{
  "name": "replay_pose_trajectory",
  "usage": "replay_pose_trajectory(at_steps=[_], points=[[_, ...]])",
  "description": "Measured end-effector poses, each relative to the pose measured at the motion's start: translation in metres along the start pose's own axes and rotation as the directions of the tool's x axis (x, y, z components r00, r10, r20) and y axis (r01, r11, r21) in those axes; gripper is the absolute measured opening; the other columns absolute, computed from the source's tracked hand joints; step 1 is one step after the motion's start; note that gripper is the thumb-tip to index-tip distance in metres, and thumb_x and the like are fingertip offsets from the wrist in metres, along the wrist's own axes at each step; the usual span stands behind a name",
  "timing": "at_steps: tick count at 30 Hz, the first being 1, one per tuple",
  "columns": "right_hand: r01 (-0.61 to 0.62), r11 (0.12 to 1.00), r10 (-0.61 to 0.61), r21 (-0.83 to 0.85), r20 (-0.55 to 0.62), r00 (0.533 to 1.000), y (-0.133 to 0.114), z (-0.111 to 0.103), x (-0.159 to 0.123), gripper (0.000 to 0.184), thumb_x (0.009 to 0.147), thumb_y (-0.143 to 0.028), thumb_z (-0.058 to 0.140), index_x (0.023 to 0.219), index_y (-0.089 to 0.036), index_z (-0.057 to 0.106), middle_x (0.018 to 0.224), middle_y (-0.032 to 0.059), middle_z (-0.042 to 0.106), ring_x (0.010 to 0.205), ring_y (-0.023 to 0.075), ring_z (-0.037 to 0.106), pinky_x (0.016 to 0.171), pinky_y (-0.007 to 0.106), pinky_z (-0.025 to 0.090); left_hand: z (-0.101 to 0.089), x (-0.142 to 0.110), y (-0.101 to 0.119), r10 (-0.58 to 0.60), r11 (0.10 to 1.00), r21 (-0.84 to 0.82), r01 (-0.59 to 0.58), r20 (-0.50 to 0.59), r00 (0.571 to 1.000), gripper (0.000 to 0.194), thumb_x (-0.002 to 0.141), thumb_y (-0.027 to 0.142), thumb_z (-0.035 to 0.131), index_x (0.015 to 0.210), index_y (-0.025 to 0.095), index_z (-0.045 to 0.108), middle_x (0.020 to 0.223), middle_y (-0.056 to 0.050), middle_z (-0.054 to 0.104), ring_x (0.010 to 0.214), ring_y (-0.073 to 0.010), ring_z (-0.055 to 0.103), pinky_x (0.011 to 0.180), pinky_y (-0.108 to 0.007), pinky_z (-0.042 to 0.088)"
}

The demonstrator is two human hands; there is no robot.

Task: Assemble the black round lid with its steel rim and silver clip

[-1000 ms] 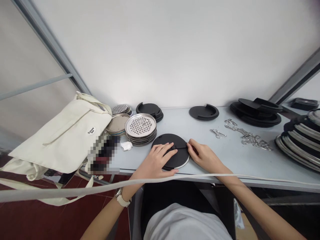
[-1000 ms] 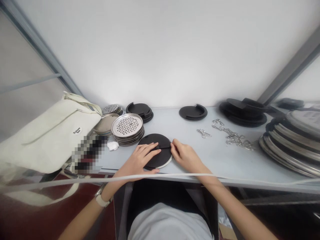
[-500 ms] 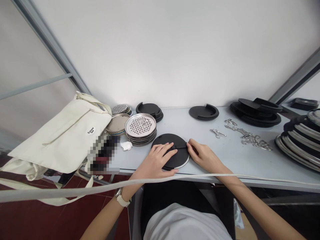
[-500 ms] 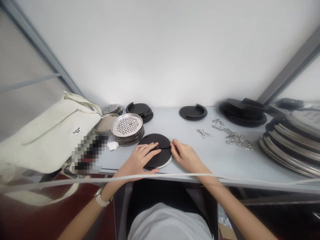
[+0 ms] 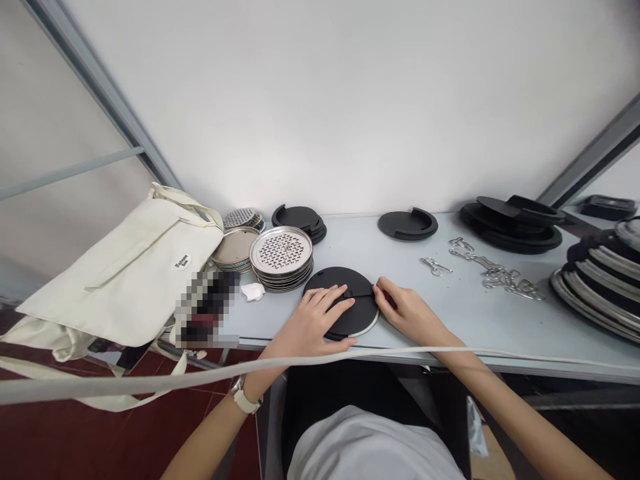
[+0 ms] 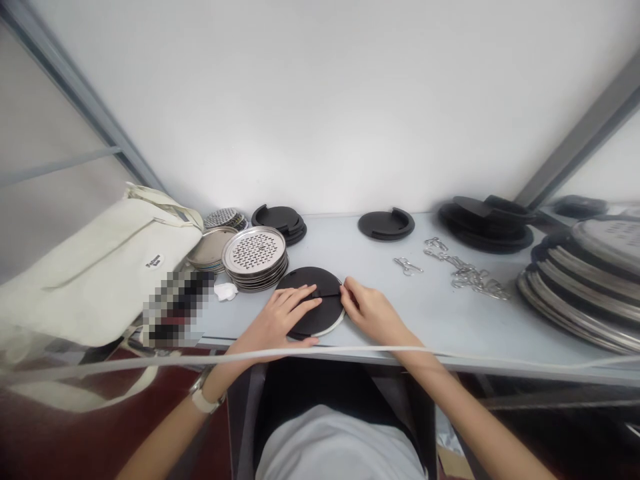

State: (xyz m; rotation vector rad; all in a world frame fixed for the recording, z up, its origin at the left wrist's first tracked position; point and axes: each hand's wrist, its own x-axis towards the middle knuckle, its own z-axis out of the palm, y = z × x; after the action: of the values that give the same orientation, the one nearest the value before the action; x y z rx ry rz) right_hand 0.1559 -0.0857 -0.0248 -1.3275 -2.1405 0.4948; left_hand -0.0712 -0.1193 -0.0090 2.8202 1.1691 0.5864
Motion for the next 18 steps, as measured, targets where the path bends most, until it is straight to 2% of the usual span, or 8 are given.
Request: replay_pose_trajectory(at_steps=[12,18], points=[[0.019,0.998,-0.018,-0.059,0.015,1.0,0.0001,-0.0011,0.0001,0.02,0.09,-0.029,0.036,0.071,-0.023,0.04,0.051,-0.005,0.043,0.043,0.0112,0.036,0.048,0.023,0.03,0.0011,-0.0009,-0.0007,0.004,1.0,0.003,-0.004,-0.006,1.0,0.057,0.084,0.046,0.057,0.133,0.02,0.044,0.145,-0.01,0.038,0.131,-0.0262,0.036,0.105,-0.042,0.031],[0.031,0.997,-0.032,-0.066,-0.003,0.999,0.0025,0.0018,0.0009,0.02,0.094,-0.03,0.031,0.078,-0.024,0.042,0.054,-0.0031,0.047,0.044,0.0132,0.041,0.05,0.025,0.032,0.0006,-0.0006,-0.0003,0.001,1.0,0.002,-0.001,-0.007,1.0,0.057,0.083,0.046,0.058,0.132,0.02,0.044,0.145,-0.01,0.038,0.131,-0.0259,0.037,0.105,-0.042,0.031]])
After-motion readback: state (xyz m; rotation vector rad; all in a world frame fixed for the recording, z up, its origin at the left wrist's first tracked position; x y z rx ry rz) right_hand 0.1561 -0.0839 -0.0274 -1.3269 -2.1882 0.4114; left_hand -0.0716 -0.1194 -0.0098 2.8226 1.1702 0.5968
